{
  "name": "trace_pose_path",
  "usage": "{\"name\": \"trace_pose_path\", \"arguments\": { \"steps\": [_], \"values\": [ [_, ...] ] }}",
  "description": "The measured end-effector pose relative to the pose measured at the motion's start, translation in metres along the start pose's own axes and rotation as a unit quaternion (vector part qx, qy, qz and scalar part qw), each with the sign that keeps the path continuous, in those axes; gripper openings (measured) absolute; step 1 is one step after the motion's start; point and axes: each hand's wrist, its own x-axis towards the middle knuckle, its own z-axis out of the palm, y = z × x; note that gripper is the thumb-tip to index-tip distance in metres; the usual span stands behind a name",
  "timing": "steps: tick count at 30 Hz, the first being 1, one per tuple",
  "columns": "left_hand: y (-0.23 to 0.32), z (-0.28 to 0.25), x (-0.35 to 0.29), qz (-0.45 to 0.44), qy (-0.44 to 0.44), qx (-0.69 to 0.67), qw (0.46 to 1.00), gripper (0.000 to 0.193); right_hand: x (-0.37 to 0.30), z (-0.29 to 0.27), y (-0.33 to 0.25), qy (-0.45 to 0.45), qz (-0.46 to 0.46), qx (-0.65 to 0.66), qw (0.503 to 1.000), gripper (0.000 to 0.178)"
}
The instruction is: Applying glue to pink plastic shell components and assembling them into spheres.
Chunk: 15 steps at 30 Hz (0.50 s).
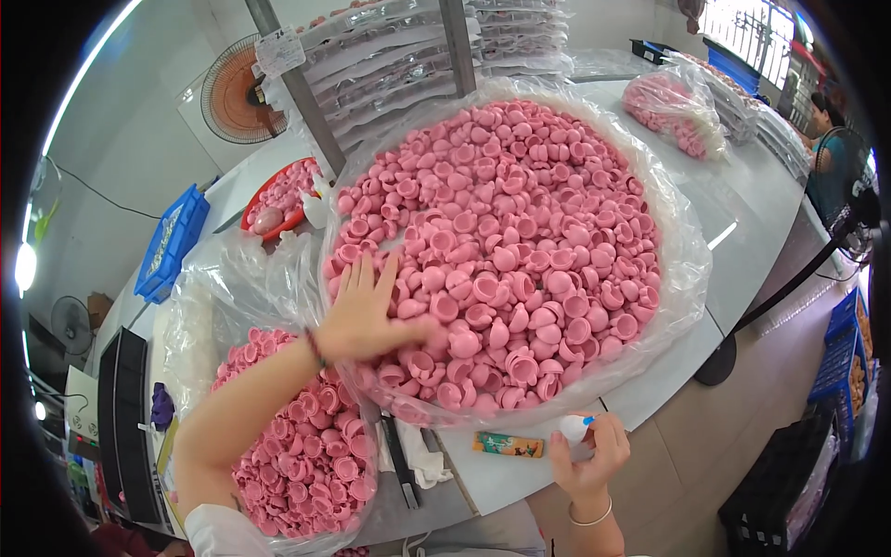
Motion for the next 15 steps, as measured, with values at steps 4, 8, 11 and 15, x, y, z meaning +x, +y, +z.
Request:
{"name": "trace_pose_path", "arguments": {
  "steps": [4, 8, 11, 15],
  "values": [
    [-0.009, 0.011, 0.061, 0.026, 0.044, -0.149, 0.988, 0.109, 0.000, 0.003, -0.001, 0.011, 0.009, 0.005, 1.000, 0.021],
    [0.025, 0.013, 0.082, 0.062, 0.086, -0.142, 0.984, 0.093, -0.002, 0.001, 0.001, 0.009, 0.008, -0.008, 1.000, 0.023],
    [0.028, 0.003, 0.077, 0.054, 0.057, -0.115, 0.990, 0.092, -0.005, -0.003, 0.001, -0.017, 0.004, -0.026, 0.999, 0.026],
    [0.040, -0.009, 0.039, 0.042, 0.053, -0.078, 0.995, 0.080, -0.008, -0.005, 0.004, -0.022, 0.008, -0.023, 0.999, 0.026]
  ]
}}
